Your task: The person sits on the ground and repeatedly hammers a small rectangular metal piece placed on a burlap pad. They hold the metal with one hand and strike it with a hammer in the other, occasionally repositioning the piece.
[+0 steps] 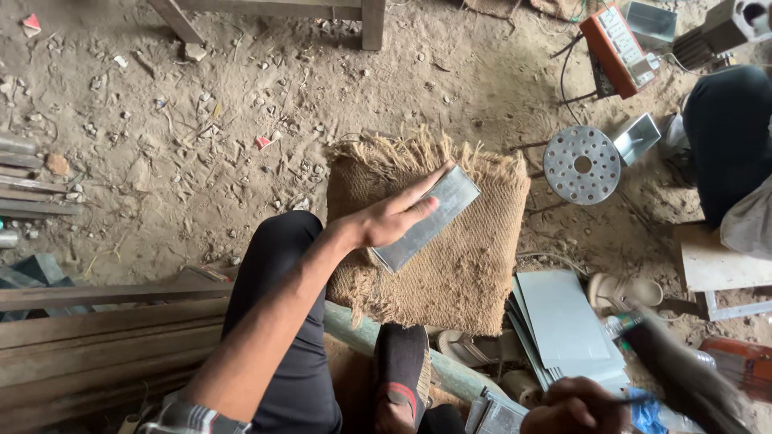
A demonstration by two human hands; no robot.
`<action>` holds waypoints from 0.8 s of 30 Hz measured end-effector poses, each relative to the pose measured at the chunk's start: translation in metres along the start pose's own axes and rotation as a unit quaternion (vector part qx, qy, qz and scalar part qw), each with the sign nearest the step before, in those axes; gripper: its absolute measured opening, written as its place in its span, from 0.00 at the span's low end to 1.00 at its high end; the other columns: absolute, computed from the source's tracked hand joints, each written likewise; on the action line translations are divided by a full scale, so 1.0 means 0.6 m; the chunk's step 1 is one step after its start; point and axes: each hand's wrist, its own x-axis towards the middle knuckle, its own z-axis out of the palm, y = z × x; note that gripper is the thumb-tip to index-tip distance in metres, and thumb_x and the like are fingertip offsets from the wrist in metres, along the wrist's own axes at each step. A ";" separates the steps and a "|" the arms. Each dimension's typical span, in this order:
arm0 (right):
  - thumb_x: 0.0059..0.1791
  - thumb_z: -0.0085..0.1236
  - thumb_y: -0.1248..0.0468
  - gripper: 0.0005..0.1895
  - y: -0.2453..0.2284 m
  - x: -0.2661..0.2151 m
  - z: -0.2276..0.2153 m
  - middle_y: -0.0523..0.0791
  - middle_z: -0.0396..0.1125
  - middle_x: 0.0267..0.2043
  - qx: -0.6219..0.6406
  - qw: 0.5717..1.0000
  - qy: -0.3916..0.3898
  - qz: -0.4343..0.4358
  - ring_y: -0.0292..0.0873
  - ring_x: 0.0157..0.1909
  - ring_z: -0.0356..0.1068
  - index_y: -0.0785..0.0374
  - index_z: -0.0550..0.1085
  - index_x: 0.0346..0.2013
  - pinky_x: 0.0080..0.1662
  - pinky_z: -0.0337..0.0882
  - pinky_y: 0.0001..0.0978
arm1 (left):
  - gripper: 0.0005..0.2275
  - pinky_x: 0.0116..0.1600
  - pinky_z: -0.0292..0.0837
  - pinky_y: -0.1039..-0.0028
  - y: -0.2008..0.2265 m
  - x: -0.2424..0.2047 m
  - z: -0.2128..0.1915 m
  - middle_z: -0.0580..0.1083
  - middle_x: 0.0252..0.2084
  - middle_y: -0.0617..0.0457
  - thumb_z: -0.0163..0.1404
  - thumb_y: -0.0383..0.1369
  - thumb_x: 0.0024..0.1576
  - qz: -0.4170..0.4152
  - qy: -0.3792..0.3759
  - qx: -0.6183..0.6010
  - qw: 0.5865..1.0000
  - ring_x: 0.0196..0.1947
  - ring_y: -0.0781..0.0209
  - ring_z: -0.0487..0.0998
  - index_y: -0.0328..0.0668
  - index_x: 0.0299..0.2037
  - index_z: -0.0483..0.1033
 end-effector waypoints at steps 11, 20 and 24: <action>0.59 0.41 0.50 0.21 0.004 0.055 0.058 0.41 0.64 0.17 -0.033 0.997 -0.059 -0.035 0.34 0.20 0.66 0.64 0.71 0.35 0.27 0.64 0.28 | 0.28 0.79 0.39 0.61 0.010 0.006 0.016 0.40 0.82 0.45 0.31 0.40 0.69 0.048 0.042 0.029 0.998 0.81 0.50 0.40 0.45 0.78 0.37; 0.58 0.41 0.49 0.21 0.038 0.041 0.010 0.41 0.63 0.16 0.096 0.989 0.107 0.021 0.34 0.18 0.64 0.64 0.71 0.35 0.26 0.62 0.27 | 0.28 0.79 0.34 0.61 -0.012 0.015 0.018 0.36 0.81 0.44 0.29 0.42 0.70 0.021 0.040 0.070 0.997 0.81 0.50 0.35 0.43 0.78 0.36; 0.58 0.41 0.49 0.21 0.033 0.011 0.082 0.41 0.62 0.16 0.015 1.000 -0.007 0.003 0.33 0.18 0.63 0.63 0.70 0.35 0.25 0.61 0.27 | 0.28 0.81 0.34 0.60 -0.022 0.008 0.014 0.36 0.82 0.43 0.29 0.43 0.71 0.073 0.053 0.065 0.994 0.82 0.49 0.36 0.42 0.78 0.35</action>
